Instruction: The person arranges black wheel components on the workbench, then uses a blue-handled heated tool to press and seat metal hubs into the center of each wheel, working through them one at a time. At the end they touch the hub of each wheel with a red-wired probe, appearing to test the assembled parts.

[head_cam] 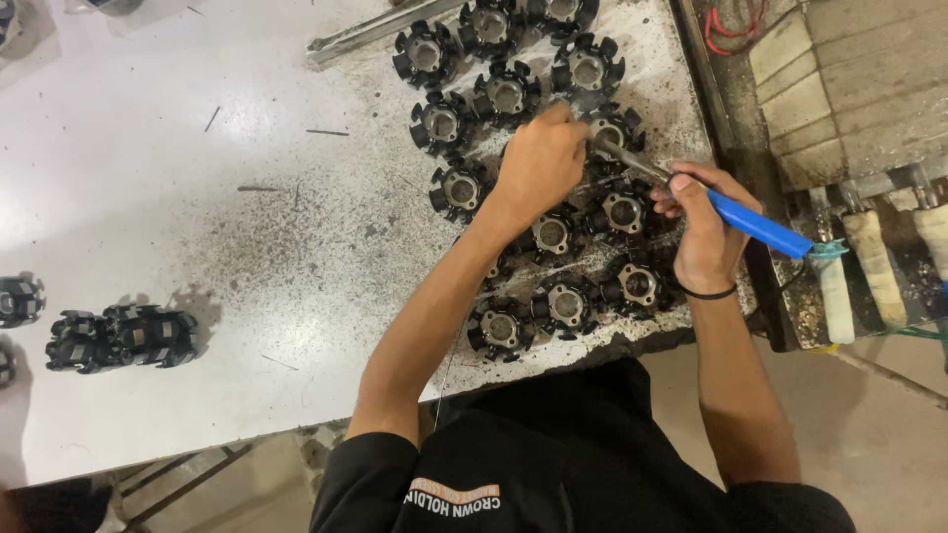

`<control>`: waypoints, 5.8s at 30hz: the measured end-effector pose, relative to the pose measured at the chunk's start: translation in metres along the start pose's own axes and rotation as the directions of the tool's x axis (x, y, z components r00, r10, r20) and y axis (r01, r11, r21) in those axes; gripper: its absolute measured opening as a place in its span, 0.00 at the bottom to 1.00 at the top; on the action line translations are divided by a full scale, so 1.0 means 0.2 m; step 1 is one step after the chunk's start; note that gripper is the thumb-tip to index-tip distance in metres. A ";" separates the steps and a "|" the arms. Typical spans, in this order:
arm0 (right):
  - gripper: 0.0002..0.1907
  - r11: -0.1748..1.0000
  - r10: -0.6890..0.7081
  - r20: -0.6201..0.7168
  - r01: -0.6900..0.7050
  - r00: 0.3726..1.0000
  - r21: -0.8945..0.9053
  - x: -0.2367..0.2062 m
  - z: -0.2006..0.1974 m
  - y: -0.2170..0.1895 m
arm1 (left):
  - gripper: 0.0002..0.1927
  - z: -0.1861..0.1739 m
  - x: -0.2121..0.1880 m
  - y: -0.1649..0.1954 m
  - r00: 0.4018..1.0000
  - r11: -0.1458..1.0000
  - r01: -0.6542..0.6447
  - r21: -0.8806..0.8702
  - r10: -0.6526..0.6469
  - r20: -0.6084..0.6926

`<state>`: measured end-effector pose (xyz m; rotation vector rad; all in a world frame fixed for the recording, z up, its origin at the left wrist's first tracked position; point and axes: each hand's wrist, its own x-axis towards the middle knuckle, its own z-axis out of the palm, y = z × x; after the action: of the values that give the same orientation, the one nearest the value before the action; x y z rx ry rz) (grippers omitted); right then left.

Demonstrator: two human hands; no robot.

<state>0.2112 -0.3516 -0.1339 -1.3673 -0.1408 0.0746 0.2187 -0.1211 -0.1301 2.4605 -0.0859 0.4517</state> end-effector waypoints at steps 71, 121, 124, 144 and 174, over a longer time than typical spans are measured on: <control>0.14 0.995 0.099 -0.001 -0.099 0.995 0.025 -0.30 -0.31 0.00 | 0.04 0.01 -0.39 0.33 0.989 0.985 0.129 -0.113 -0.119 0.090; 0.14 0.988 0.144 -0.067 -0.139 0.987 0.069 -0.80 -0.56 -0.04 | 0.13 -0.09 -0.78 0.62 0.997 0.999 0.016 -0.039 -0.013 0.077; 0.14 0.981 0.178 -0.057 -0.172 0.982 0.088 -0.77 -0.56 -0.07 | 0.12 -0.07 -0.77 0.62 0.992 0.998 0.029 -0.049 -0.023 0.121; 0.10 0.993 0.118 -0.093 -0.115 0.989 0.036 -0.77 -0.52 -0.16 | 0.12 -0.11 -0.74 0.63 0.979 0.992 0.076 -0.098 -0.056 0.196; 0.13 0.983 -0.175 -0.023 0.174 0.984 -0.054 -0.70 -0.69 -0.14 | 0.08 -0.18 -0.70 0.65 0.994 0.992 0.065 -0.109 -0.054 0.097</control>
<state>0.0924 -0.5102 -0.1411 -1.4022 -0.2405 -0.0953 0.0546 -0.2099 -0.0768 2.3663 -0.0745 0.2971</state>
